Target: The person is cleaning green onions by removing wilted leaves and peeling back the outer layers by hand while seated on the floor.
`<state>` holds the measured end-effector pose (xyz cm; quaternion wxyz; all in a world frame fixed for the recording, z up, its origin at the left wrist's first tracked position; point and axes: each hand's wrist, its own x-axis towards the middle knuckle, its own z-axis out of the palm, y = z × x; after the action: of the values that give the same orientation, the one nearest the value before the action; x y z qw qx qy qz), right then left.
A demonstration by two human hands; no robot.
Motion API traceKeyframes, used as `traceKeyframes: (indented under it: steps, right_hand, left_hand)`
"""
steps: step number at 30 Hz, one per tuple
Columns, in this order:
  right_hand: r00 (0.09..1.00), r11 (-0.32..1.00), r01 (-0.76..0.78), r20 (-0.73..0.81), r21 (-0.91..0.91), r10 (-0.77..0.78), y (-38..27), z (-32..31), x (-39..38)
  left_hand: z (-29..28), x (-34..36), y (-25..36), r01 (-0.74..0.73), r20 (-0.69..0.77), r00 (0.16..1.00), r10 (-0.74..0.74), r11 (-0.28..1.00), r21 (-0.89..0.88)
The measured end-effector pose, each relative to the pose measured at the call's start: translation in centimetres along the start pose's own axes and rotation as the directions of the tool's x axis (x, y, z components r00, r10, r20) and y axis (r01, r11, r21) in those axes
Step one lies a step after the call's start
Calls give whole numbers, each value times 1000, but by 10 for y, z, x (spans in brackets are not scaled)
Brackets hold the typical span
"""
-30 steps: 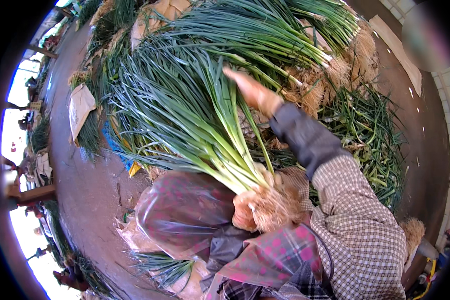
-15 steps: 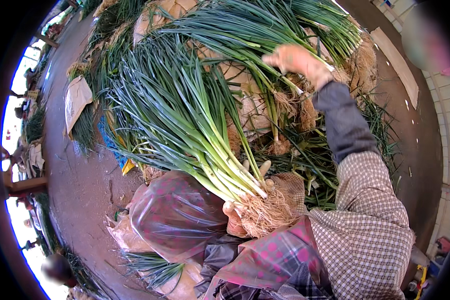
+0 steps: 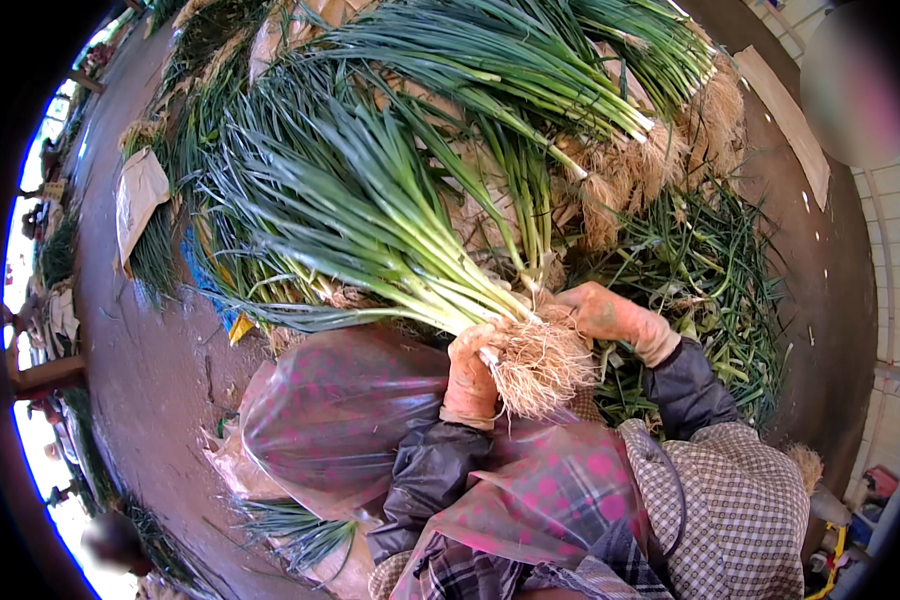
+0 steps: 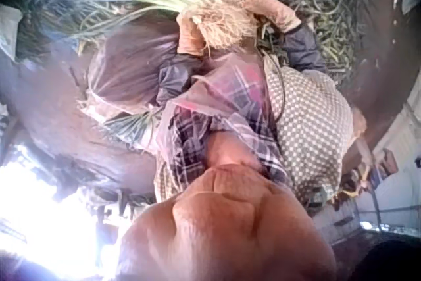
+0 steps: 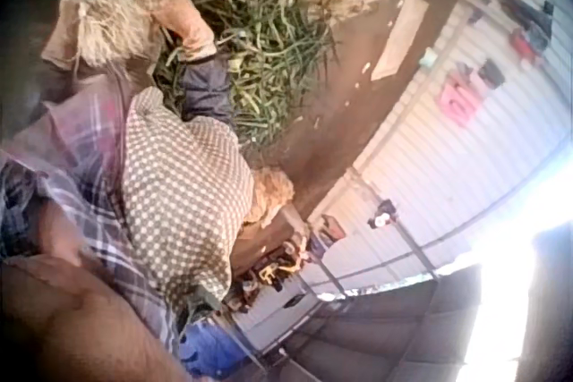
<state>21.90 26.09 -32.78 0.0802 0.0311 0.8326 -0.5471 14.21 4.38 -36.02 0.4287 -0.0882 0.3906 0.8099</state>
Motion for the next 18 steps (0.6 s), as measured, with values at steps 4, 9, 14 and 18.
traceKeyframes:
  steps: [4,9,14,18]
  right_hand:
    - [988,935,-152,24,322,153,-6,-36,24]
    - [892,866,-446,-33,-227,451,20,-11,127]
    - [877,616,-450,-192,-647,440,46,24,179]
    - [867,715,-483,-391,-506,309,2,0,163]
  left_hand:
    - [2,-1,5,49,245,967,69,895,-443]
    - [7,-5,8,52,100,994,-33,978,-200]
    - [24,-15,12,-48,-74,996,48,999,-7]
    - [-17,-19,-3,-53,-33,998,49,987,-150]
